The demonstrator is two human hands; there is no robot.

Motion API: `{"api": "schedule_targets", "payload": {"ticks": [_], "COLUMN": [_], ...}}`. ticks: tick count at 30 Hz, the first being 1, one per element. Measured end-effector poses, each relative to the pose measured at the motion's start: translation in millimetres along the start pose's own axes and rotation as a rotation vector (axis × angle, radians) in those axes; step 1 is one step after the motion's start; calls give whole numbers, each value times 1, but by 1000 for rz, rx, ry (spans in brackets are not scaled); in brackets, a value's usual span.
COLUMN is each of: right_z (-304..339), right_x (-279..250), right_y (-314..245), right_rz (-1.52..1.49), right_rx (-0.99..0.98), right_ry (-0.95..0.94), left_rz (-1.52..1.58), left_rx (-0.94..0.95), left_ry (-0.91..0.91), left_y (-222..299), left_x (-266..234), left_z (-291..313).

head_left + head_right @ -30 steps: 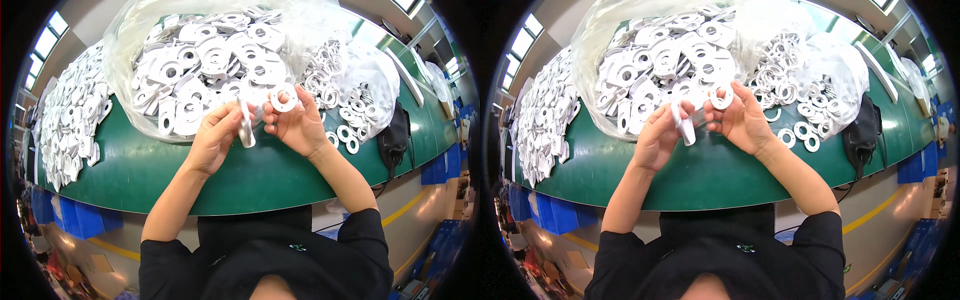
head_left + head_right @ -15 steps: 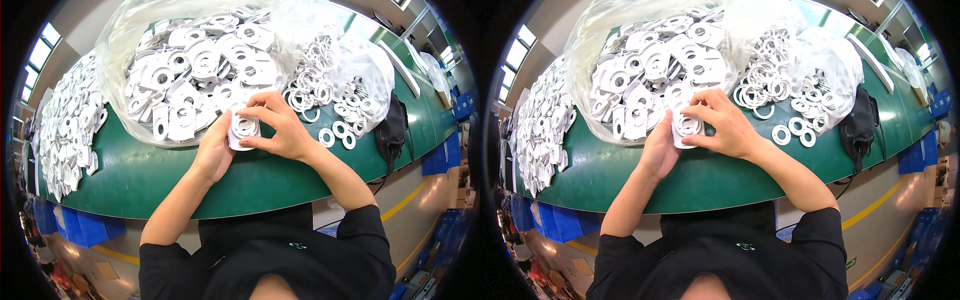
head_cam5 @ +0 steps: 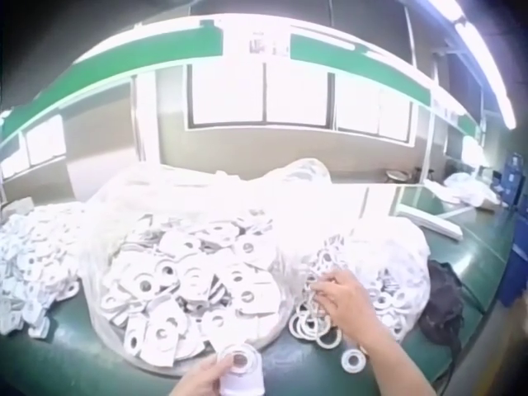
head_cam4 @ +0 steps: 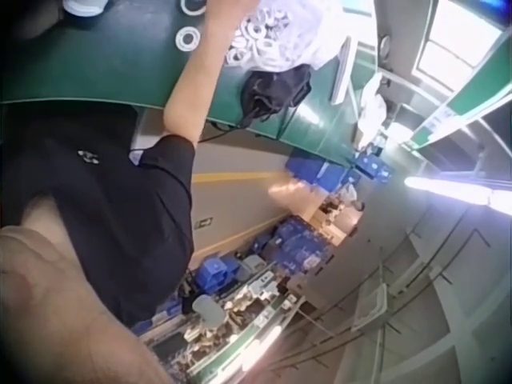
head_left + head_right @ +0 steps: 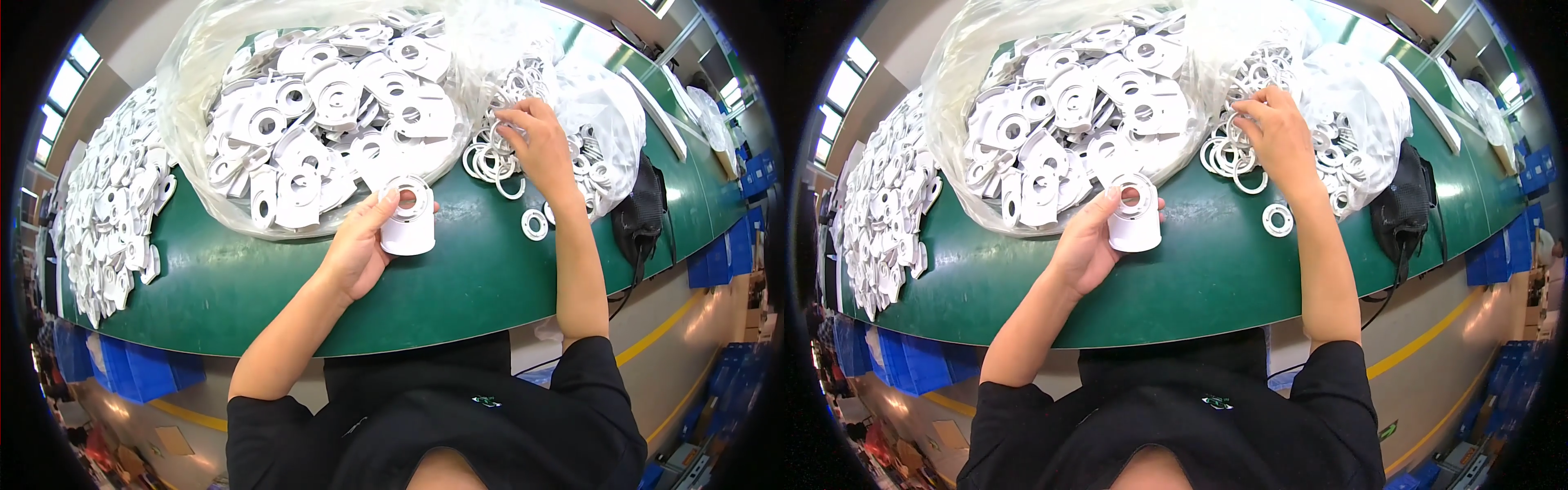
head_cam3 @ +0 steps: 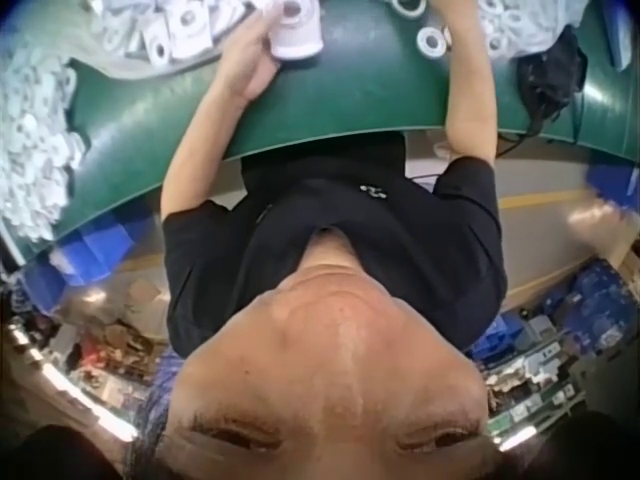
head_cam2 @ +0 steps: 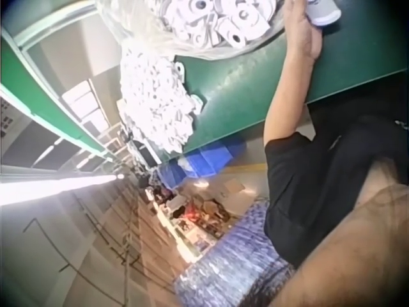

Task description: Assembling small white plastic components by fitting rings onto the base parts.

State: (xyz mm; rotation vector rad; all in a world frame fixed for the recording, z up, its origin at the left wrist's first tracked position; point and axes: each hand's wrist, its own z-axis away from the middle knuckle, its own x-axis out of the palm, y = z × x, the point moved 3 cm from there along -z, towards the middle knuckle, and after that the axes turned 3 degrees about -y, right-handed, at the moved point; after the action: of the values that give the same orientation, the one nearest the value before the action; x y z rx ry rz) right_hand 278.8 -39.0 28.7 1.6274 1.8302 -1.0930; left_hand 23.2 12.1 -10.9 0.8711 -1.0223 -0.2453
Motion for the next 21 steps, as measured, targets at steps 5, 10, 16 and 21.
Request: {"api": "schedule_targets", "payload": {"ticks": [5,10,16,21], "right_z": [-8,-4,-2,0], "right_x": [-15,-18,-24,-22], "right_y": [6,33,34,29], "right_rz": [-209,-978,-968,-518], "right_rx": [182,614,605,381], "right_ry": [-16,311,34,-245], "left_rz": [123,-63,-80,-83], "left_rx": [-115,-86,-85,-95], "left_ry": [-81,-120,-125,-123], "left_y": [1,0,0,0], "left_x": [7,5,4,5], "left_z": [5,4,4,4]}}
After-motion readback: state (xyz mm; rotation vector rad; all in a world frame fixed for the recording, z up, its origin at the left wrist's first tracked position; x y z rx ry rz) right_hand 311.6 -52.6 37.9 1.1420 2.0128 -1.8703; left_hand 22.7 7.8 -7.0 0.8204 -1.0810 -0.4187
